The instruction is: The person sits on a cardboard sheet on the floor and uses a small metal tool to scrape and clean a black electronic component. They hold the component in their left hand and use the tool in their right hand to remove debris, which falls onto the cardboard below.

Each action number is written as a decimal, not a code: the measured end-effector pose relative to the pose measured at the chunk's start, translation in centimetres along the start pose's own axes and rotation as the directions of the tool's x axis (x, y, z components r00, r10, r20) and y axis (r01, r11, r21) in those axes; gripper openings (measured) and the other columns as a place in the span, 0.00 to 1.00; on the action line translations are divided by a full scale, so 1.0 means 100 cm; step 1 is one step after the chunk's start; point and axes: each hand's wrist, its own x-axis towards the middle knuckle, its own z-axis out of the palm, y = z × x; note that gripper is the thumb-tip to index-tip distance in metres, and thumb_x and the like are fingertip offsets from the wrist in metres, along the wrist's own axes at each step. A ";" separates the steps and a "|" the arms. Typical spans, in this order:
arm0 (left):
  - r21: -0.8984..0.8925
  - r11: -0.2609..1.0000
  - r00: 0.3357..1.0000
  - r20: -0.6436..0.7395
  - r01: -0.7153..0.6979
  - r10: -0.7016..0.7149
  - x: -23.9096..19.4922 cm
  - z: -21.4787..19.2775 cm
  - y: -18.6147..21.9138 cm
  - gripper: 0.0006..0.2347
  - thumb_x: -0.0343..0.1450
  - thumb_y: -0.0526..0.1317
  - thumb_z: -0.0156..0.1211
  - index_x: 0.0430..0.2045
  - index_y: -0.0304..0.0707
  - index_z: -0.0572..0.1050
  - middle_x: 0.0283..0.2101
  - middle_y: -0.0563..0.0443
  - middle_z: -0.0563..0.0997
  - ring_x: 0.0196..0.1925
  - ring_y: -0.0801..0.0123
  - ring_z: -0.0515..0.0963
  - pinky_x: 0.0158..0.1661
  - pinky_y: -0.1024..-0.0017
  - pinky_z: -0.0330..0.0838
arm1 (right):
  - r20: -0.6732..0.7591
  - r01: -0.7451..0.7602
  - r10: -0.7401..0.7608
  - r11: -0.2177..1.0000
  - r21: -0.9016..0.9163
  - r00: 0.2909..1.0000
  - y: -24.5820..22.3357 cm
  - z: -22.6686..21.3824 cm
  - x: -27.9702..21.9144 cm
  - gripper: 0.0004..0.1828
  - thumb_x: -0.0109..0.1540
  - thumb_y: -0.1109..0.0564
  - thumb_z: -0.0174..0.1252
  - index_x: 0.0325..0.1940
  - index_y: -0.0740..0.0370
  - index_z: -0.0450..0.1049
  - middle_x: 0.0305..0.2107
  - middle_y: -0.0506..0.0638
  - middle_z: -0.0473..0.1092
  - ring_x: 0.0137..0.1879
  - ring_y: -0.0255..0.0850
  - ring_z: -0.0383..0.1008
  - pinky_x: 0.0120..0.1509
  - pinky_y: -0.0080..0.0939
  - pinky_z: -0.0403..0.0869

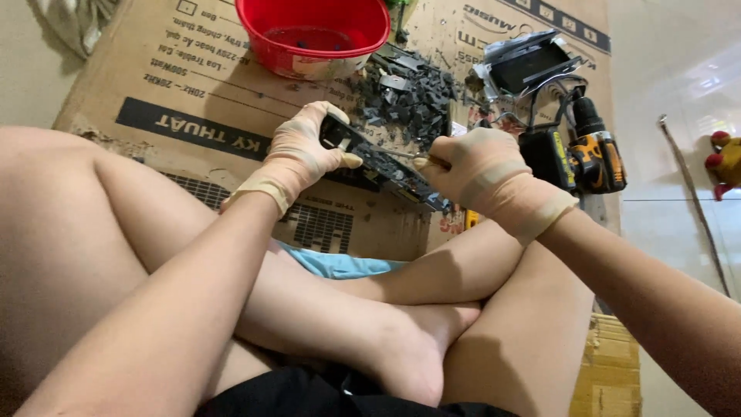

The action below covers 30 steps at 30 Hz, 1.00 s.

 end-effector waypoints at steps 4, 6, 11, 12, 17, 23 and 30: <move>-0.069 0.997 1.000 -0.011 -0.029 0.029 -0.003 0.000 -0.001 0.20 0.58 0.45 0.78 0.41 0.65 0.75 0.45 0.64 0.80 0.54 0.72 0.80 0.54 0.74 0.78 | 0.035 -0.068 0.065 0.995 0.072 0.997 -0.001 0.010 -0.003 0.14 0.58 0.38 0.57 0.38 0.42 0.79 0.23 0.56 0.76 0.37 0.57 0.80 0.44 0.54 0.78; -0.075 0.996 0.999 -0.032 -0.038 0.036 -0.001 0.002 -0.002 0.20 0.59 0.46 0.78 0.41 0.63 0.75 0.45 0.62 0.79 0.54 0.70 0.80 0.54 0.73 0.78 | 0.050 -0.131 0.124 0.977 0.170 0.991 0.002 0.016 -0.005 0.15 0.58 0.35 0.56 0.38 0.40 0.79 0.25 0.54 0.77 0.40 0.57 0.80 0.44 0.55 0.78; -0.133 0.988 0.996 -0.038 -0.082 0.078 0.006 0.013 -0.012 0.25 0.54 0.46 0.81 0.42 0.62 0.74 0.47 0.61 0.79 0.56 0.68 0.79 0.56 0.72 0.77 | 0.080 -0.160 0.148 0.973 0.167 0.986 0.002 0.012 0.001 0.16 0.59 0.34 0.55 0.38 0.40 0.80 0.26 0.52 0.78 0.40 0.55 0.81 0.43 0.53 0.78; -0.138 0.987 0.996 -0.039 -0.086 0.081 0.006 0.012 -0.012 0.25 0.54 0.46 0.81 0.42 0.62 0.74 0.47 0.61 0.79 0.57 0.68 0.79 0.56 0.72 0.77 | 0.094 -0.183 0.169 0.971 0.157 0.981 0.002 0.010 0.004 0.17 0.59 0.32 0.54 0.38 0.38 0.80 0.27 0.51 0.78 0.41 0.54 0.81 0.44 0.52 0.78; -0.150 0.987 0.998 -0.030 -0.062 0.058 0.007 0.011 -0.010 0.23 0.55 0.46 0.80 0.41 0.62 0.74 0.46 0.61 0.79 0.55 0.68 0.80 0.55 0.73 0.78 | 0.112 -0.150 0.134 0.977 0.148 0.985 -0.007 -0.006 0.007 0.15 0.59 0.37 0.56 0.37 0.42 0.82 0.25 0.53 0.78 0.40 0.56 0.81 0.45 0.54 0.77; -0.139 0.990 0.999 -0.028 -0.038 0.035 0.003 0.006 -0.002 0.22 0.56 0.46 0.79 0.41 0.63 0.74 0.45 0.64 0.80 0.54 0.72 0.81 0.54 0.74 0.79 | 0.196 -0.183 0.158 0.976 0.118 0.968 -0.022 -0.021 0.000 0.15 0.58 0.36 0.56 0.38 0.40 0.83 0.27 0.52 0.80 0.42 0.54 0.82 0.46 0.53 0.78; -0.143 0.988 0.998 -0.027 -0.063 0.059 0.005 0.010 -0.007 0.21 0.58 0.46 0.77 0.43 0.63 0.74 0.48 0.63 0.80 0.55 0.70 0.80 0.57 0.72 0.78 | 0.267 -0.213 0.183 0.973 0.087 0.946 -0.041 -0.036 -0.011 0.13 0.61 0.42 0.55 0.41 0.39 0.84 0.33 0.52 0.81 0.41 0.49 0.83 0.51 0.50 0.81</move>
